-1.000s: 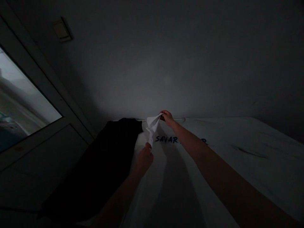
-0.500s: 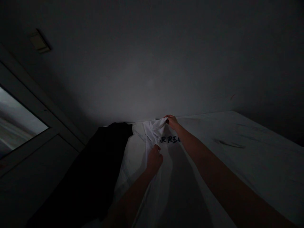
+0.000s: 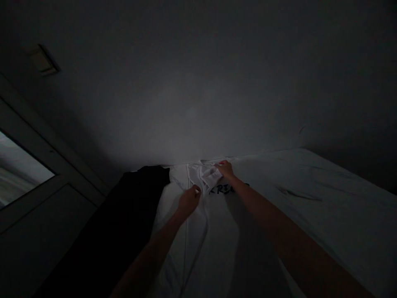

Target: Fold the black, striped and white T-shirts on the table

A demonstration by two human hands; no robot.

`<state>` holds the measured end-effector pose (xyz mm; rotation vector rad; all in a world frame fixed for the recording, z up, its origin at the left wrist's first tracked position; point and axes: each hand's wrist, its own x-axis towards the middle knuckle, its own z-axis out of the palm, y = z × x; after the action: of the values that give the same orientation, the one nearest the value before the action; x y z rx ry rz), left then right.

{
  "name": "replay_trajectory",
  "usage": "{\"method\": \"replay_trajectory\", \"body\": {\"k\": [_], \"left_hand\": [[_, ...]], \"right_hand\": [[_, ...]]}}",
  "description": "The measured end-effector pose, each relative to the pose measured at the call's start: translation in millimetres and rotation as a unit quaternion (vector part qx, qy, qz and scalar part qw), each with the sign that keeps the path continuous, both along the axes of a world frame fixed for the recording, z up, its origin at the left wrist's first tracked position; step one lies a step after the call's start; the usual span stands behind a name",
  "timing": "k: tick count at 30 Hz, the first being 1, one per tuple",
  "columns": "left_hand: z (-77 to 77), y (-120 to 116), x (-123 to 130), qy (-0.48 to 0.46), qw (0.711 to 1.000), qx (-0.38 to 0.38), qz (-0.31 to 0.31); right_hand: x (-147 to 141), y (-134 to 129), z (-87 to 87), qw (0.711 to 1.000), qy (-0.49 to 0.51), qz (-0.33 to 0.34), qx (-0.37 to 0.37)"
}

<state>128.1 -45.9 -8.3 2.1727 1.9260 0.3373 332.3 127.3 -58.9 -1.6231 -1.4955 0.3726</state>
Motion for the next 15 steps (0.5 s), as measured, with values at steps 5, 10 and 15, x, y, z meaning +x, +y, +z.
{"method": "replay_trajectory", "body": {"k": [5,10,15], "left_hand": [[17.3,98.8,-36.5,0.067,0.997,0.042,0.014],[8.8,178.7,-47.1,0.109,0.992,0.051,-0.046],[-1.4,229.9,-58.9,0.123,0.984,0.026,-0.128]], "right_hand": [[-3.7,-14.4,-14.7,0.999,0.004,0.027,0.036],[-3.9,-19.8,-27.4,0.994,0.014,0.060,0.090],[-3.7,-16.1,-33.7,0.989,0.033,0.082,0.116]]}}
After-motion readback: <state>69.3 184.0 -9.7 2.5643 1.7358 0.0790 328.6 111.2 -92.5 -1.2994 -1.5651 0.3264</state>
